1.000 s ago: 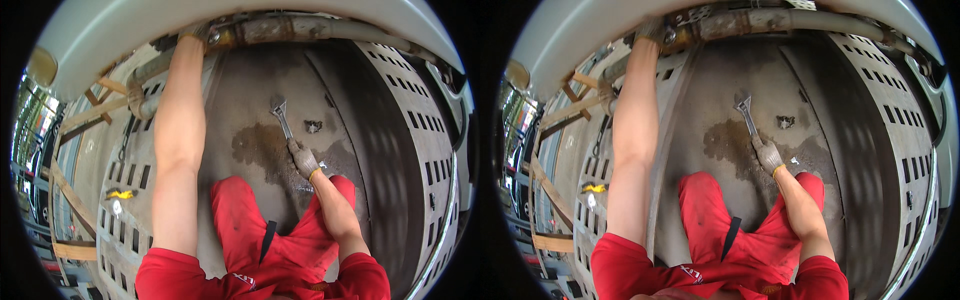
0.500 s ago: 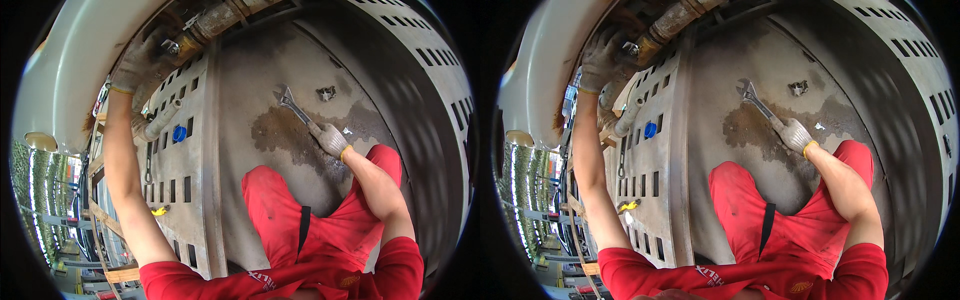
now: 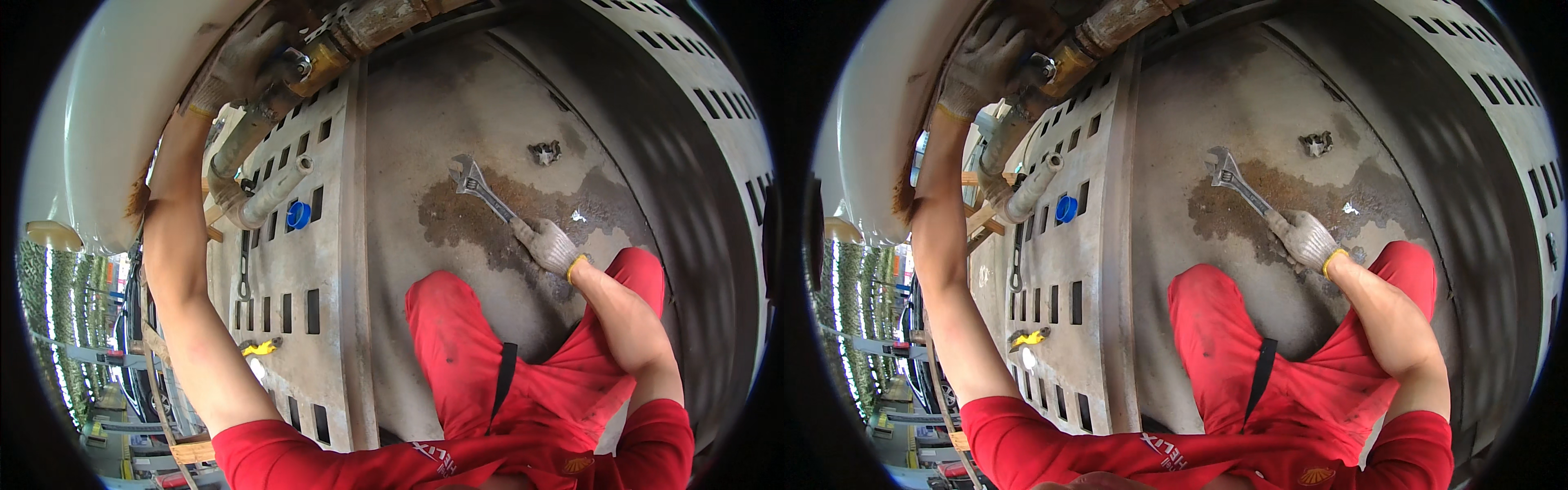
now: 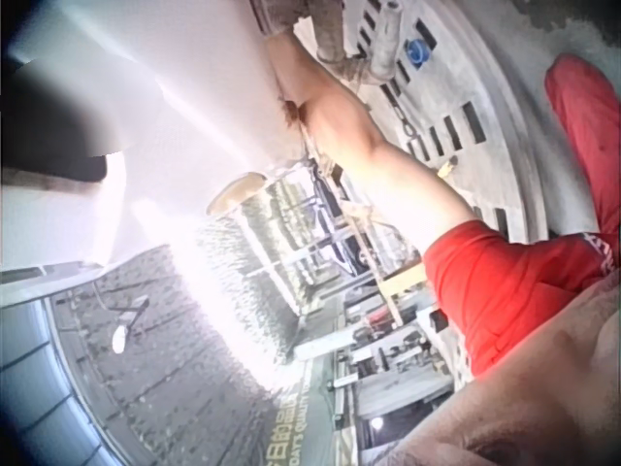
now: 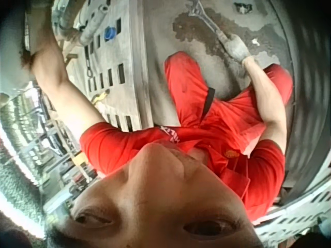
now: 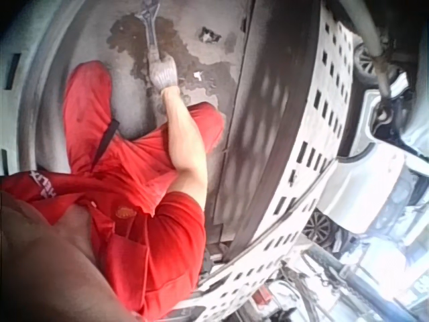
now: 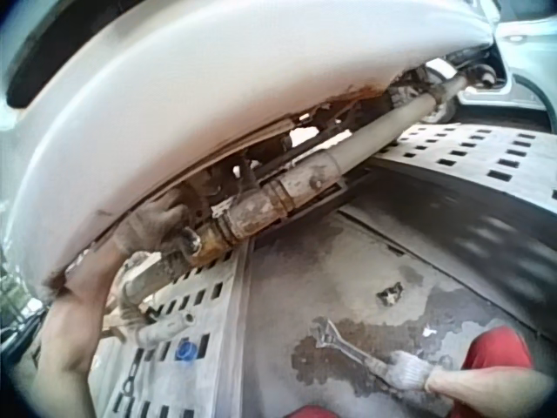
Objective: The person is sitting on a metal grate floor under a white car, using a wrench and a pipe wrench to tighten bolts on a rusty exhaust pipe. They manipulate the tools to secure the exhaust components and briefly handle a roll of blue tape.
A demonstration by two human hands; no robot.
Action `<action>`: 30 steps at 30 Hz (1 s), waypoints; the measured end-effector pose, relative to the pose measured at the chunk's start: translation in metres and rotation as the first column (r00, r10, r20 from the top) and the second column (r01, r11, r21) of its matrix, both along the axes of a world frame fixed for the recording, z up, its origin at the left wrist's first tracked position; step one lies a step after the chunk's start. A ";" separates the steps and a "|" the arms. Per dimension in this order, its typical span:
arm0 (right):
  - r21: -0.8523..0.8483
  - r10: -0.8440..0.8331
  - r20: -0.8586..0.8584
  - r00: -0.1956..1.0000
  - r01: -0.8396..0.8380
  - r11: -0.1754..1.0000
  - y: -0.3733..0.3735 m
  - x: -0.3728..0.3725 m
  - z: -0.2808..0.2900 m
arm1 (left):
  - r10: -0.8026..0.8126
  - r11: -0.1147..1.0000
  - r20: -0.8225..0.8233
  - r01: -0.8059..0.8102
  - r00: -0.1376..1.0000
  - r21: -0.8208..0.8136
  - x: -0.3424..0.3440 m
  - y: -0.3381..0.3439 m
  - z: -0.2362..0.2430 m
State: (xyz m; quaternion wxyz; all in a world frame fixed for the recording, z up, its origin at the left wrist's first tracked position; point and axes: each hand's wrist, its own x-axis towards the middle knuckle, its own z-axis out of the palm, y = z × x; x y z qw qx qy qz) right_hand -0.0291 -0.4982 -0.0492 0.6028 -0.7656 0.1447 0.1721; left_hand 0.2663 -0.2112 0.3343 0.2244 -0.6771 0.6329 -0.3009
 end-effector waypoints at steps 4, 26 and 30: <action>-0.025 0.024 -0.030 0.999 -0.025 0.999 0.002 0.002 0.005 | 0.107 0.968 0.060 -0.090 0.992 -0.233 -0.022 0.008 -0.024; 0.118 0.041 0.015 0.999 -0.042 0.992 0.002 0.016 -0.021 | 0.121 -0.089 -0.514 -0.506 0.849 -0.858 -0.085 0.007 -0.121; 0.109 0.047 -0.015 0.999 -0.046 0.993 0.000 0.015 -0.014 | -0.850 -0.384 -0.153 -0.790 0.505 -0.477 -0.061 0.011 -0.115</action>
